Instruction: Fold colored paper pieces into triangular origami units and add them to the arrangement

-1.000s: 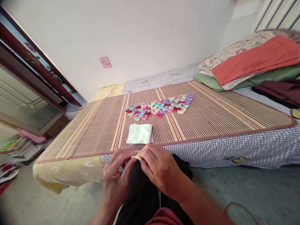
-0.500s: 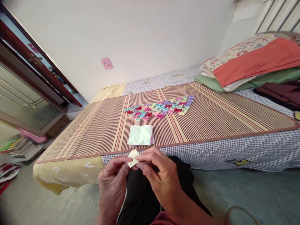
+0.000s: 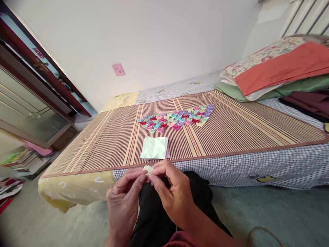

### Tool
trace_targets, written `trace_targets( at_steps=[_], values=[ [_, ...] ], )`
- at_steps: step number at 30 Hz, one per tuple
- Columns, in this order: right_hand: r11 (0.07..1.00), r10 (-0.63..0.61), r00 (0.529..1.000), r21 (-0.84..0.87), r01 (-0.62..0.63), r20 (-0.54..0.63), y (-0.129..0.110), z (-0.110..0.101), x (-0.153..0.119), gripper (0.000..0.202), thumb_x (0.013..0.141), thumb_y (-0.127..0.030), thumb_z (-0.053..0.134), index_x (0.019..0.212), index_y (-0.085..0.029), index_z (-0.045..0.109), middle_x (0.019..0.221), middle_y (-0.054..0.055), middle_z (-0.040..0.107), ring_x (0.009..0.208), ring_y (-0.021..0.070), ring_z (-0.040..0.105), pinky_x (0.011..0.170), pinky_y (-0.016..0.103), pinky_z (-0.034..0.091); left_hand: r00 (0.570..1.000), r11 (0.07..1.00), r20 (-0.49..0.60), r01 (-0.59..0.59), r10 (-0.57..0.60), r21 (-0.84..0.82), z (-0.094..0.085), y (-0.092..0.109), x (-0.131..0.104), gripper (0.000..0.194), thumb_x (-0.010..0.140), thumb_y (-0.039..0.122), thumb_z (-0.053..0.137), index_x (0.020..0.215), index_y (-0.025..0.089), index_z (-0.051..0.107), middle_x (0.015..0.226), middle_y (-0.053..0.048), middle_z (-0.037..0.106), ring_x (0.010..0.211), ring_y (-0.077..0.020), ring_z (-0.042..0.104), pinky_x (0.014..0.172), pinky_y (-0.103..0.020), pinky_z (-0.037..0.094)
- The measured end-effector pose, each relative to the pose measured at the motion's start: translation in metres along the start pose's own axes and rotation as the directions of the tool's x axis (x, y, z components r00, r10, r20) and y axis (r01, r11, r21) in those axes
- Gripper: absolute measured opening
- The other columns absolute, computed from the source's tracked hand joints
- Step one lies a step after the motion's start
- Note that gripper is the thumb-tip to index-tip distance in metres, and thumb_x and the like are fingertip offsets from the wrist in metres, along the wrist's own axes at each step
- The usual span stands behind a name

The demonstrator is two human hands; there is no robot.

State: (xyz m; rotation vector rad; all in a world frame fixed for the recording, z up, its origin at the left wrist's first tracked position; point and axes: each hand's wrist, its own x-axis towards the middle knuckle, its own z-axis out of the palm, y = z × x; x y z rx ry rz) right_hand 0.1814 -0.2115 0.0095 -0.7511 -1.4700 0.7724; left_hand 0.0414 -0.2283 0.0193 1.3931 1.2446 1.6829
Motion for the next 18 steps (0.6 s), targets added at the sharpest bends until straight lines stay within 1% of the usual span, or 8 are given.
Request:
trace_targets(
  at_steps=[2, 5, 9, 13, 16, 18],
  values=[
    [0.999, 0.038, 0.999, 0.026, -0.037, -0.032, 0.0, 0.0023, -0.0004, 0.011, 0.098, -0.015, 0.062, 0.091, -0.022, 0.065, 0.095, 0.001, 0.068, 0.077, 0.0125, 0.069, 0.071, 0.025, 0.056, 1.0, 1.0, -0.008, 0.01, -0.01, -0.023, 0.0036, 0.0022, 0.0, 0.01, 0.085, 0.018, 0.079, 0.087, 0.027, 0.084, 0.085, 0.0, 0.079, 0.081, -0.0139, 0.074, 0.075, -0.019, 0.06],
    [0.998, 0.056, 0.997, 0.046, -0.053, -0.059, -0.0005, 0.004, 0.0001, 0.01, 0.098, -0.016, 0.062, 0.09, -0.021, 0.064, 0.092, 0.001, 0.068, 0.07, 0.0114, 0.067, 0.067, 0.024, 0.056, 0.999, 0.996, -0.012, 0.043, -0.044, -0.074, 0.0072, 0.0057, 0.0003, 0.007, 0.084, 0.019, 0.08, 0.085, 0.025, 0.083, 0.082, -0.001, 0.078, 0.075, -0.0136, 0.074, 0.07, -0.018, 0.06],
    [0.997, 0.08, 0.994, 0.027, -0.078, -0.068, 0.0003, 0.0044, 0.0008, 0.009, 0.097, -0.016, 0.063, 0.089, -0.021, 0.064, 0.089, 0.001, 0.068, 0.067, 0.0111, 0.066, 0.064, 0.024, 0.056, 0.993, 0.985, -0.016, 0.112, -0.115, -0.13, 0.0087, 0.0069, 0.001, 0.001, 0.081, 0.02, 0.082, 0.081, 0.021, 0.081, 0.078, -0.002, 0.077, 0.07, -0.0131, 0.073, 0.067, -0.018, 0.06],
    [0.996, 0.089, 0.993, -0.009, -0.09, -0.082, 0.0028, 0.0046, 0.0003, 0.008, 0.095, -0.017, 0.066, 0.088, -0.021, 0.064, 0.087, 0.001, 0.069, 0.07, 0.0132, 0.067, 0.064, 0.025, 0.056, 0.986, 0.972, -0.021, 0.161, -0.167, -0.168, 0.0097, 0.0056, 0.001, 0.005, 0.079, 0.021, 0.084, 0.079, 0.019, 0.079, 0.077, -0.002, 0.076, 0.07, -0.0126, 0.072, 0.068, -0.018, 0.06],
    [0.995, 0.096, 0.991, -0.027, -0.098, -0.088, 0.0035, 0.0045, -0.0002, 0.009, 0.095, -0.017, 0.067, 0.087, -0.021, 0.063, 0.082, 0.0, 0.068, 0.066, 0.0124, 0.066, 0.063, 0.025, 0.054, 0.979, 0.962, -0.035, 0.191, -0.201, -0.195, 0.0105, 0.0034, 0.0013, 0.01, 0.077, 0.021, 0.086, 0.077, 0.017, 0.077, 0.078, -0.002, 0.075, 0.07, -0.0116, 0.07, 0.068, -0.017, 0.058],
    [0.994, 0.101, 0.991, -0.034, -0.104, -0.093, 0.0036, 0.0041, -0.0008, 0.01, 0.095, -0.018, 0.067, 0.086, -0.021, 0.063, 0.08, -0.001, 0.067, 0.064, 0.0118, 0.065, 0.062, 0.025, 0.054, 0.964, 0.934, -0.017, 0.252, -0.265, -0.253, 0.0108, 0.0011, 0.0022, 0.013, 0.077, 0.022, 0.087, 0.083, 0.018, 0.076, 0.081, -0.002, 0.075, 0.072, -0.0116, 0.07, 0.069, -0.018, 0.057]
  ],
)
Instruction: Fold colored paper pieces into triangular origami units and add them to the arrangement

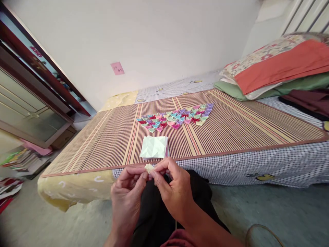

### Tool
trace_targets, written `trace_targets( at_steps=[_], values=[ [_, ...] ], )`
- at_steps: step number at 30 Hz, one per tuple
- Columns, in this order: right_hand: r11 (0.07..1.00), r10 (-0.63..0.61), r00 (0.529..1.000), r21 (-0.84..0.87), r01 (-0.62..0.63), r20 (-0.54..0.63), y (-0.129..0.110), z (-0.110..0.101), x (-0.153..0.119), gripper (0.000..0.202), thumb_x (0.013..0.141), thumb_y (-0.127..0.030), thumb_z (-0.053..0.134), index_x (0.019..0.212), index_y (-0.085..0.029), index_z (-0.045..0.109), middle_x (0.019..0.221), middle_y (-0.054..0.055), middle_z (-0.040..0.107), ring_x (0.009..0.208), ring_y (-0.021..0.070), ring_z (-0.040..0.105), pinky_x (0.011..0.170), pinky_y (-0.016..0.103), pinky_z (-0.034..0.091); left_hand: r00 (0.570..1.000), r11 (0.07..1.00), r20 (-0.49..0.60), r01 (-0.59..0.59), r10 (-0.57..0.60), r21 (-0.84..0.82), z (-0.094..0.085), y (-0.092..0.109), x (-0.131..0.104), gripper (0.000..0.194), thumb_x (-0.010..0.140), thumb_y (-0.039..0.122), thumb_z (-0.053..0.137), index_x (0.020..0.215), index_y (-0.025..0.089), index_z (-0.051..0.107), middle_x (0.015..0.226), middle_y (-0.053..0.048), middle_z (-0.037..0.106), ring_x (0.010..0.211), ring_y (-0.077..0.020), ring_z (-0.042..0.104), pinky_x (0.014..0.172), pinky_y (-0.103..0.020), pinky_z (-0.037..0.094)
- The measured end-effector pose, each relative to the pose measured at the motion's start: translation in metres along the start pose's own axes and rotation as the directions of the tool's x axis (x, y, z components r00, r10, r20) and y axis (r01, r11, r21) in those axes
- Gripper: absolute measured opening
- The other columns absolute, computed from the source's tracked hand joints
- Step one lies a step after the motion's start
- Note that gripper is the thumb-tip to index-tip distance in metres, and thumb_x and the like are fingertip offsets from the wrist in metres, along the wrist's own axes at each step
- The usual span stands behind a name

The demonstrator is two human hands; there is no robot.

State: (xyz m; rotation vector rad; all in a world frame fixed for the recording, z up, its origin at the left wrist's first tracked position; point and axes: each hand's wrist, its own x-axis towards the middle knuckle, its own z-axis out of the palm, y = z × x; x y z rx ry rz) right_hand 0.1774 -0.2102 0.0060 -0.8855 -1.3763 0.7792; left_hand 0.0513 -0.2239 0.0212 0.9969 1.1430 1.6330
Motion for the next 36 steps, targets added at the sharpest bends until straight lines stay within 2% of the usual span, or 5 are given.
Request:
trace_targets(
  at_steps=[6, 12, 18, 25, 36],
  values=[
    [0.998, 0.017, 0.999, -0.058, -0.019, -0.033, 0.001, -0.003, -0.001, 0.008, 0.094, -0.023, 0.068, 0.089, -0.022, 0.063, 0.079, -0.001, 0.068, 0.069, 0.0138, 0.068, 0.065, 0.025, 0.054, 0.967, 0.977, 0.174, 0.202, -0.188, -0.065, -0.003, -0.005, 0.005, 0.015, 0.086, 0.03, 0.08, 0.085, 0.014, 0.077, 0.071, -0.002, 0.071, 0.067, -0.0109, 0.063, 0.069, -0.02, 0.052],
    [0.986, 0.032, 0.989, -0.164, -0.007, 0.148, -0.002, -0.011, 0.007, 0.021, 0.1, -0.028, 0.062, 0.08, -0.021, 0.064, 0.07, -0.002, 0.067, 0.062, 0.0122, 0.063, 0.061, 0.023, 0.048, 0.984, 0.992, 0.163, 0.057, -0.075, 0.11, -0.009, -0.003, 0.005, 0.013, 0.09, 0.03, 0.076, 0.085, 0.018, 0.077, 0.072, 0.0, 0.071, 0.069, -0.0127, 0.064, 0.07, -0.022, 0.051],
    [0.97, -0.039, 0.986, -0.232, 0.076, 0.161, -0.004, -0.011, 0.006, 0.028, 0.103, -0.025, 0.054, 0.075, -0.021, 0.058, 0.066, -0.003, 0.06, 0.059, 0.0126, 0.058, 0.059, 0.025, 0.044, 0.975, 0.911, 0.187, -0.182, 0.119, 0.369, -0.009, 0.001, 0.0, 0.016, 0.095, 0.027, 0.068, 0.083, 0.02, 0.075, 0.069, 0.001, 0.068, 0.066, -0.0137, 0.064, 0.067, -0.024, 0.049],
    [0.973, -0.077, 0.977, -0.198, 0.117, 0.197, -0.001, -0.013, 0.006, 0.028, 0.103, -0.022, 0.053, 0.076, -0.022, 0.054, 0.066, -0.003, 0.056, 0.059, 0.0122, 0.054, 0.059, 0.024, 0.042, 0.983, 0.997, 0.17, 0.07, -0.073, 0.022, -0.007, -0.004, 0.004, 0.013, 0.091, 0.031, 0.075, 0.093, 0.018, 0.073, 0.072, 0.0, 0.071, 0.067, -0.0125, 0.064, 0.069, -0.023, 0.053],
    [0.979, -0.075, 0.952, -0.159, 0.127, 0.296, -0.003, -0.025, 0.013, 0.009, 0.103, -0.021, 0.057, 0.1, -0.022, 0.065, 0.091, 0.002, 0.066, 0.077, 0.0149, 0.063, 0.071, 0.026, 0.05, 0.938, 0.99, 0.324, 0.095, -0.124, 0.105, -0.013, 0.011, 0.015, 0.012, 0.086, 0.029, 0.079, 0.085, 0.018, 0.075, 0.08, -0.002, 0.07, 0.069, -0.0124, 0.063, 0.063, -0.021, 0.052]
  ],
)
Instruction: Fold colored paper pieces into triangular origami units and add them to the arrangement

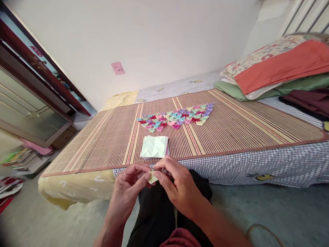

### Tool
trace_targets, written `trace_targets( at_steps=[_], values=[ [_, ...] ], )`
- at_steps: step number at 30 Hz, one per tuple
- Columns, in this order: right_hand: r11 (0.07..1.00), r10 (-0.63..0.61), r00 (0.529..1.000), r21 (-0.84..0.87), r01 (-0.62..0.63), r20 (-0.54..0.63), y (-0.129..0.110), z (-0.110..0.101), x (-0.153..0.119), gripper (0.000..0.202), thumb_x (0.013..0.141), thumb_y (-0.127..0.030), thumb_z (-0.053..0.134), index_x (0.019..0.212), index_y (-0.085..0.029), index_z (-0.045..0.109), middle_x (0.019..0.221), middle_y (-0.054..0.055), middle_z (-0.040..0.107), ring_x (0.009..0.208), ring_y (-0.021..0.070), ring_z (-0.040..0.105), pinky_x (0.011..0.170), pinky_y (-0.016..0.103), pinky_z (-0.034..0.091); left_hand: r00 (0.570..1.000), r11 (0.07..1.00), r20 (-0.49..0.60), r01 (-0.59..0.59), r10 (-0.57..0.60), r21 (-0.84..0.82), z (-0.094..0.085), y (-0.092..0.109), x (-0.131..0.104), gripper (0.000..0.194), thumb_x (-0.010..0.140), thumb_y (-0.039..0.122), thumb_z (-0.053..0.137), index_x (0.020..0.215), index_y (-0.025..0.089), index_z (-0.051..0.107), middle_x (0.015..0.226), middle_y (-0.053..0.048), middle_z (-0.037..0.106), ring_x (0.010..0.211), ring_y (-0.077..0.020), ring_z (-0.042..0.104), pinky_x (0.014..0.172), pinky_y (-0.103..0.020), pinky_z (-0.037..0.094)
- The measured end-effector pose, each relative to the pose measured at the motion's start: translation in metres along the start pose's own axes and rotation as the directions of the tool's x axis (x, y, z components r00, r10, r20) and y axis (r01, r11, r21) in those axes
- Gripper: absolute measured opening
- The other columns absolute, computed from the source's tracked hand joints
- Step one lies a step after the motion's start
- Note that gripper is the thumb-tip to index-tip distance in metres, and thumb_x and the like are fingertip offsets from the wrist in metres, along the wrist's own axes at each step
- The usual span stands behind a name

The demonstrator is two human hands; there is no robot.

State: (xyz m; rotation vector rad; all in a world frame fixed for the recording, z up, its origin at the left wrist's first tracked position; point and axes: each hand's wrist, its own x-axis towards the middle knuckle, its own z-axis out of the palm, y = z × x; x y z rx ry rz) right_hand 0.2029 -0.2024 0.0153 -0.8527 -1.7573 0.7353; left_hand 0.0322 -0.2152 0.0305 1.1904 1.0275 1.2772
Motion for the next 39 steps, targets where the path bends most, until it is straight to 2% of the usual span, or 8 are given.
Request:
trace_targets(
  at_steps=[7, 12, 16, 21, 24, 27, 33, 39],
  values=[
    [0.997, -0.063, 0.998, 0.034, 0.064, -0.023, -0.001, 0.0, 0.001, 0.012, 0.101, -0.015, 0.059, 0.095, -0.023, 0.066, 0.088, 0.001, 0.065, 0.079, 0.0153, 0.063, 0.071, 0.026, 0.051, 1.0, 0.997, 0.013, -0.026, 0.025, 0.071, 0.004, -0.001, -0.004, 0.012, 0.087, 0.029, 0.077, 0.084, 0.018, 0.073, 0.084, -0.003, 0.068, 0.074, -0.0138, 0.061, 0.067, -0.022, 0.051],
    [0.997, -0.072, 0.996, 0.038, 0.074, -0.043, -0.002, 0.0, 0.001, 0.016, 0.101, -0.014, 0.056, 0.091, -0.024, 0.062, 0.083, 0.0, 0.064, 0.077, 0.016, 0.064, 0.072, 0.028, 0.051, 0.998, 1.0, 0.055, 0.03, -0.03, 0.01, 0.004, -0.002, -0.004, 0.016, 0.089, 0.031, 0.076, 0.082, 0.018, 0.073, 0.079, -0.003, 0.068, 0.066, -0.0141, 0.065, 0.057, -0.022, 0.05],
    [0.997, -0.078, 0.993, 0.018, 0.08, -0.093, 0.0, 0.0, 0.001, 0.015, 0.1, -0.012, 0.057, 0.09, -0.023, 0.061, 0.083, 0.0, 0.063, 0.076, 0.0149, 0.063, 0.07, 0.026, 0.05, 1.0, 0.998, 0.01, 0.029, -0.028, -0.055, 0.005, -0.004, -0.003, 0.014, 0.088, 0.029, 0.077, 0.083, 0.018, 0.072, 0.081, -0.002, 0.068, 0.065, -0.0129, 0.068, 0.055, -0.02, 0.05],
    [0.996, -0.073, 0.991, 0.049, 0.079, -0.108, 0.0, -0.002, -0.001, 0.013, 0.101, -0.014, 0.055, 0.093, -0.023, 0.059, 0.088, 0.001, 0.063, 0.081, 0.0159, 0.062, 0.073, 0.028, 0.05, 0.995, 0.998, -0.098, 0.0, -0.007, -0.065, 0.01, -0.005, -0.005, 0.012, 0.086, 0.026, 0.079, 0.083, 0.017, 0.071, 0.1, -0.004, 0.07, 0.065, -0.0115, 0.069, 0.058, -0.021, 0.054],
    [0.999, -0.044, 0.993, 0.024, 0.047, -0.111, -0.004, -0.001, -0.001, 0.011, 0.098, -0.015, 0.056, 0.092, -0.023, 0.058, 0.091, 0.003, 0.062, 0.083, 0.0183, 0.061, 0.074, 0.03, 0.051, 0.983, 0.994, -0.152, -0.096, 0.103, 0.056, 0.012, -0.008, -0.006, 0.006, 0.086, 0.019, 0.076, 0.083, 0.018, 0.071, 0.104, -0.005, 0.07, 0.08, -0.0146, 0.071, 0.07, -0.023, 0.056],
    [0.999, 0.0, 0.99, -0.053, -0.007, -0.14, -0.007, 0.002, 0.001, 0.009, 0.094, -0.015, 0.057, 0.091, -0.023, 0.057, 0.088, 0.003, 0.062, 0.079, 0.0187, 0.06, 0.072, 0.031, 0.051, 0.965, 0.946, -0.118, -0.199, 0.234, 0.254, 0.011, -0.012, -0.008, 0.008, 0.089, 0.014, 0.07, 0.085, 0.02, 0.072, 0.107, -0.007, 0.071, 0.095, -0.0184, 0.07, 0.08, -0.026, 0.055],
    [0.987, 0.047, 0.985, -0.147, -0.072, -0.165, -0.01, 0.003, 0.005, 0.013, 0.091, -0.011, 0.051, 0.086, -0.022, 0.057, 0.079, 0.001, 0.062, 0.07, 0.017, 0.059, 0.064, 0.028, 0.048, 0.909, 0.785, -0.027, -0.344, 0.416, 0.515, 0.009, -0.017, -0.009, 0.014, 0.092, 0.01, 0.064, 0.09, 0.022, 0.071, 0.108, -0.007, 0.07, 0.094, -0.0194, 0.07, 0.077, -0.028, 0.056],
    [0.969, 0.07, 0.987, -0.224, -0.102, -0.145, -0.006, 0.005, 0.004, 0.014, 0.093, -0.012, 0.054, 0.083, -0.022, 0.055, 0.076, 0.0, 0.059, 0.066, 0.0161, 0.058, 0.062, 0.028, 0.045, 0.82, 0.629, 0.082, -0.495, 0.566, 0.599, 0.014, -0.017, -0.008, 0.025, 0.087, 0.0, 0.063, 0.092, 0.023, 0.071, 0.102, -0.005, 0.072, 0.094, -0.0174, 0.072, 0.083, -0.026, 0.056]
  ],
)
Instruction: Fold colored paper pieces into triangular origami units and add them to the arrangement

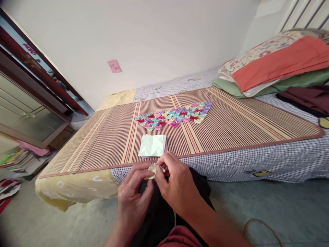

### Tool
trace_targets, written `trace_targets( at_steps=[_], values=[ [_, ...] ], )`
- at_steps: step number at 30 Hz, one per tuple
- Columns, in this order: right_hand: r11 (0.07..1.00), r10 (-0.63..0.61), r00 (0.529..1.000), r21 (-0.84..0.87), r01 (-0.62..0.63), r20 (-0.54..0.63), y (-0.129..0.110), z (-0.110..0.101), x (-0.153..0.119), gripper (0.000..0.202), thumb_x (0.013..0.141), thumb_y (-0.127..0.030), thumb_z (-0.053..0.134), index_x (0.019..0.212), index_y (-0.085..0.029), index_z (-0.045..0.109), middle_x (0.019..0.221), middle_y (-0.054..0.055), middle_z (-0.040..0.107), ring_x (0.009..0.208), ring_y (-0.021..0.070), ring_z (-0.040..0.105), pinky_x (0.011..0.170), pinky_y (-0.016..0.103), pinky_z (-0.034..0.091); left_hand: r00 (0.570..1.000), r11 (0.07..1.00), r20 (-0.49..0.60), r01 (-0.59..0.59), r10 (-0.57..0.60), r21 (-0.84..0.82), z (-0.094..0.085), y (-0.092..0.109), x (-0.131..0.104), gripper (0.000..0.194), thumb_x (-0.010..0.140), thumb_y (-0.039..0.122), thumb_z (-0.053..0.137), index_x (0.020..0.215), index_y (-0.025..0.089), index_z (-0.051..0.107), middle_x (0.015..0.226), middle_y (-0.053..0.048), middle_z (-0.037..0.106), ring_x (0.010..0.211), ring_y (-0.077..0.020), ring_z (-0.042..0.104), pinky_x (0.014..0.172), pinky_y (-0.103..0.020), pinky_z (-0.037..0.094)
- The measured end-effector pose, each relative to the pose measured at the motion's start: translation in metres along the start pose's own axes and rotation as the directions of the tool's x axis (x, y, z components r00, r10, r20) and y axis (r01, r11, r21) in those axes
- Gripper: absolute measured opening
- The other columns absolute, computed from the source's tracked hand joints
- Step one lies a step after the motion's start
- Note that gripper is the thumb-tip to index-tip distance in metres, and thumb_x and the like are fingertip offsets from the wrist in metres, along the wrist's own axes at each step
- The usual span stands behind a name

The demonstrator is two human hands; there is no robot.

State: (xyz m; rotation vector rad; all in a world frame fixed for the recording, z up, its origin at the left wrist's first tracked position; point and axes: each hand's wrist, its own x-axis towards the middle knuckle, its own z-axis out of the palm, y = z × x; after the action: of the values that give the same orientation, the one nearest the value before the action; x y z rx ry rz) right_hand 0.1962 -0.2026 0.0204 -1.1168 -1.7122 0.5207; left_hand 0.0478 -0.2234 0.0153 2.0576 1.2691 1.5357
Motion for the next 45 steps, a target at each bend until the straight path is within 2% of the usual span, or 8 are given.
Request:
trace_targets(
  at_steps=[4, 10, 15, 22, 26, 31, 37, 45],
  values=[
    [0.994, -0.088, 0.996, -0.072, 0.085, -0.035, 0.006, 0.005, -0.003, 0.016, 0.097, -0.01, 0.053, 0.086, -0.022, 0.054, 0.078, 0.001, 0.059, 0.067, 0.0162, 0.059, 0.064, 0.029, 0.047, 0.999, 0.999, -0.01, 0.039, -0.04, -0.03, 0.002, -0.002, -0.003, 0.023, 0.087, 0.002, 0.063, 0.092, 0.023, 0.071, 0.095, -0.003, 0.073, 0.089, -0.0168, 0.072, 0.081, -0.025, 0.056],
    [0.962, -0.257, 0.962, -0.12, 0.246, -0.089, 0.005, 0.005, -0.005, 0.02, 0.097, -0.004, 0.05, 0.102, -0.022, 0.055, 0.093, 0.006, 0.064, 0.084, 0.0206, 0.066, 0.074, 0.033, 0.056, 0.933, 0.911, 0.001, 0.351, -0.359, -0.218, 0.005, -0.007, -0.009, 0.008, 0.092, 0.015, 0.066, 0.091, 0.021, 0.071, 0.087, -0.003, 0.073, 0.078, -0.017, 0.069, 0.073, -0.026, 0.055],
    [0.945, -0.31, 0.951, -0.107, 0.308, -0.01, -0.002, -0.003, -0.002, 0.028, 0.091, -0.001, 0.054, 0.108, -0.021, 0.064, 0.118, 0.012, 0.063, 0.11, 0.0271, 0.063, 0.095, 0.048, 0.054, 0.905, 0.856, 0.038, 0.414, -0.424, -0.31, 0.004, -0.006, -0.006, 0.004, 0.091, 0.021, 0.069, 0.089, 0.019, 0.072, 0.083, -0.003, 0.072, 0.075, -0.0173, 0.067, 0.077, -0.028, 0.055],
    [0.942, -0.325, 0.946, -0.084, 0.325, 0.005, 0.0, -0.004, -0.001, 0.019, 0.092, -0.001, 0.057, 0.094, -0.019, 0.062, 0.114, 0.011, 0.065, 0.105, 0.0262, 0.063, 0.091, 0.045, 0.051, 0.878, 0.786, 0.183, 0.479, -0.443, -0.392, -0.004, 0.007, 0.001, 0.008, 0.096, 0.025, 0.064, 0.094, 0.02, 0.07, 0.084, -0.002, 0.071, 0.078, -0.0151, 0.066, 0.075, -0.024, 0.053],
    [0.929, -0.352, 0.936, -0.116, 0.351, 0.012, 0.001, 0.0, 0.0, 0.018, 0.091, -0.001, 0.058, 0.092, -0.019, 0.059, 0.114, 0.011, 0.065, 0.104, 0.0263, 0.061, 0.09, 0.044, 0.049, 0.85, 0.743, 0.206, 0.525, -0.485, -0.415, -0.005, 0.013, 0.007, 0.016, 0.096, 0.034, 0.065, 0.092, 0.019, 0.068, 0.078, -0.001, 0.069, 0.072, -0.0142, 0.063, 0.068, -0.022, 0.051],
    [0.923, -0.358, 0.934, -0.142, 0.356, 0.017, 0.001, 0.002, -0.001, 0.019, 0.089, 0.0, 0.058, 0.09, -0.019, 0.058, 0.114, 0.011, 0.065, 0.104, 0.0262, 0.061, 0.09, 0.044, 0.047, 0.825, 0.7, 0.206, 0.558, -0.526, -0.446, -0.006, 0.011, 0.009, 0.018, 0.095, 0.036, 0.066, 0.09, 0.018, 0.068, 0.081, -0.002, 0.07, 0.074, -0.0142, 0.064, 0.071, -0.023, 0.051],
    [0.947, -0.304, 0.952, -0.107, 0.302, -0.009, 0.0, 0.001, -0.002, 0.02, 0.089, 0.0, 0.057, 0.09, -0.02, 0.056, 0.11, 0.01, 0.064, 0.101, 0.0255, 0.06, 0.088, 0.043, 0.049, 0.839, 0.733, 0.141, 0.53, -0.525, -0.425, -0.006, 0.006, 0.004, 0.022, 0.1, 0.037, 0.059, 0.095, 0.019, 0.071, 0.085, -0.002, 0.072, 0.074, -0.0148, 0.067, 0.075, -0.026, 0.054],
    [0.949, -0.308, 0.95, -0.091, 0.303, -0.047, 0.0, 0.002, -0.004, 0.021, 0.092, 0.0, 0.055, 0.091, -0.02, 0.052, 0.104, 0.009, 0.062, 0.097, 0.0235, 0.059, 0.086, 0.042, 0.049, 0.914, 0.876, 0.077, 0.404, -0.398, -0.265, 0.0, 0.005, -0.003, 0.009, 0.1, 0.025, 0.06, 0.102, 0.022, 0.068, 0.098, -0.003, 0.075, 0.089, -0.0152, 0.072, 0.084, -0.025, 0.055]
  ],
)
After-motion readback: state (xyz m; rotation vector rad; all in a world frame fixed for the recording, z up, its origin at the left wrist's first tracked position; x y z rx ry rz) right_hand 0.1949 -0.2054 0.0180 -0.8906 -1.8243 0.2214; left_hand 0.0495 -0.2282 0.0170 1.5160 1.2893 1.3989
